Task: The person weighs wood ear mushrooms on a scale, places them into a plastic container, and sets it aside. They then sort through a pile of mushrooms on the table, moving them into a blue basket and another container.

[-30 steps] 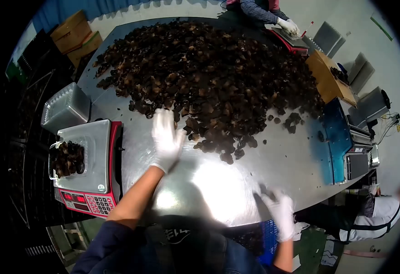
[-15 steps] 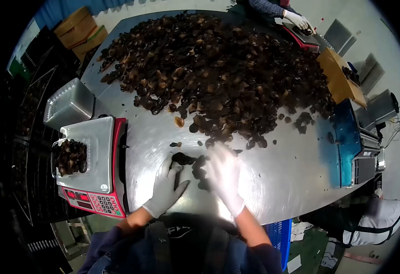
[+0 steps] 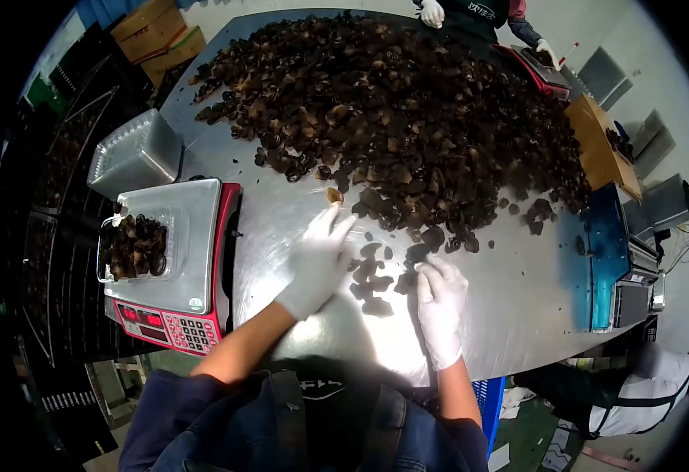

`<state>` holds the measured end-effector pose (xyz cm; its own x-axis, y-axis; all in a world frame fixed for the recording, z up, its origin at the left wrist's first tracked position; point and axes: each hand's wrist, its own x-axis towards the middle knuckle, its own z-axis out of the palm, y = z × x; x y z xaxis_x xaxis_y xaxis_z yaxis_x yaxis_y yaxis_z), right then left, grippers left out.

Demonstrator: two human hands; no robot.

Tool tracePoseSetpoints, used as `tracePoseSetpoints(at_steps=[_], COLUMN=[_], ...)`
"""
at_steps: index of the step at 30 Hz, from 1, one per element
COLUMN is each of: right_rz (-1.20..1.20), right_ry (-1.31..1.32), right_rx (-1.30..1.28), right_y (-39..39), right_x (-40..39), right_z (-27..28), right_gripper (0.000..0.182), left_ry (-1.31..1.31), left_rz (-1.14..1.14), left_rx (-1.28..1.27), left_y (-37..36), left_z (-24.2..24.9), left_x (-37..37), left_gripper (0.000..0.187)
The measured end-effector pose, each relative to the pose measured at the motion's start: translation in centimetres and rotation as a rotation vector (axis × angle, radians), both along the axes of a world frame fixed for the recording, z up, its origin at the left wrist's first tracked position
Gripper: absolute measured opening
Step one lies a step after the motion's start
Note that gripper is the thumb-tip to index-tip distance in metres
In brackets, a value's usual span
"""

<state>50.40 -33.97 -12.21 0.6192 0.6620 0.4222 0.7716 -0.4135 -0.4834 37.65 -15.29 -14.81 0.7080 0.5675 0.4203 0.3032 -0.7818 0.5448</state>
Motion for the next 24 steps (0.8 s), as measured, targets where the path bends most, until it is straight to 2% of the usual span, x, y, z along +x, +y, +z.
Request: tracePoseSetpoints(at_steps=[1,2,4,5,7,10,14,16,18,19,20,21,22,23,24], right_rz=[0.025,0.049,0.105,0.092,0.059,-0.016,-0.107,-0.143,-0.178,-0.186,-0.079,0.035,0.157,0.262,0.297], right_ry=[-0.033,-0.067,-0.102,-0.101,-0.089,-0.071,0.0,0.018,0.113,0.116,0.086,0.057,0.016,-0.006,-0.162], right_rx=[0.021,0.04,0.06,0.073,0.102,0.119,0.171,0.144,0.091,0.094,0.072,0.049,-0.049,-0.155,-0.264], right_y=[0.8,1.6,3.5,3.9,4.3,2.4,-2.3,-4.4,-5.4,-4.9,-3.4,-1.8,-0.2,1.6,3.3], right_x=[0.3,0.7,1.2,1.6,2.4,3.7,4.7,4.8,4.8,4.3,3.6,3.0,2.7,3.2,3.2], right_z=[0.0,0.0,-0.4,-0.4,-0.4,0.3,0.5,0.6,0.8,1.3,2.1,2.6,2.5,1.1,0.2], right_gripper=[0.011,0.011,0.01,0.01,0.012,0.014,0.012,0.011,0.011,0.011,0.011,0.011,0.014,0.026,0.038], left_ry=[-0.035,-0.041,0.358,0.354,0.456,0.498,0.552,0.539,0.287,0.026,-0.235,0.046,0.042,0.372,0.368], left_rz=[-0.019,-0.019,-0.153,-0.152,-0.187,-0.133,-0.214,-0.211,-0.234,-0.41,-0.579,-0.595,-0.888,-0.997,-1.121], left_rx=[0.031,0.036,0.025,0.028,0.222,0.24,0.129,0.106,-0.071,-0.154,-0.24,-0.611,-0.038,-0.013,-0.553], left_y=[1.0,1.9,2.9,2.6,2.1,2.5,3.6,3.3,1.5,-0.5,-3.6,-8.5,-10.8,-16.3,-14.2], left_z=[-0.6,0.0,0.9,0.9,0.5,-2.3,-2.4,-0.7,1.1,1.9,2.0,1.1,2.5,-0.8,1.9], left_x=[2.2,3.7,5.9,6.3,6.4,6.7,7.3,6.7,5.3,3.8,1.8,0.0,-1.3,-1.0,-2.4], left_gripper=[0.035,0.035,0.017,0.017,0.016,0.014,0.014,0.017,0.013,0.012,0.012,0.014,0.018,0.024,0.021])
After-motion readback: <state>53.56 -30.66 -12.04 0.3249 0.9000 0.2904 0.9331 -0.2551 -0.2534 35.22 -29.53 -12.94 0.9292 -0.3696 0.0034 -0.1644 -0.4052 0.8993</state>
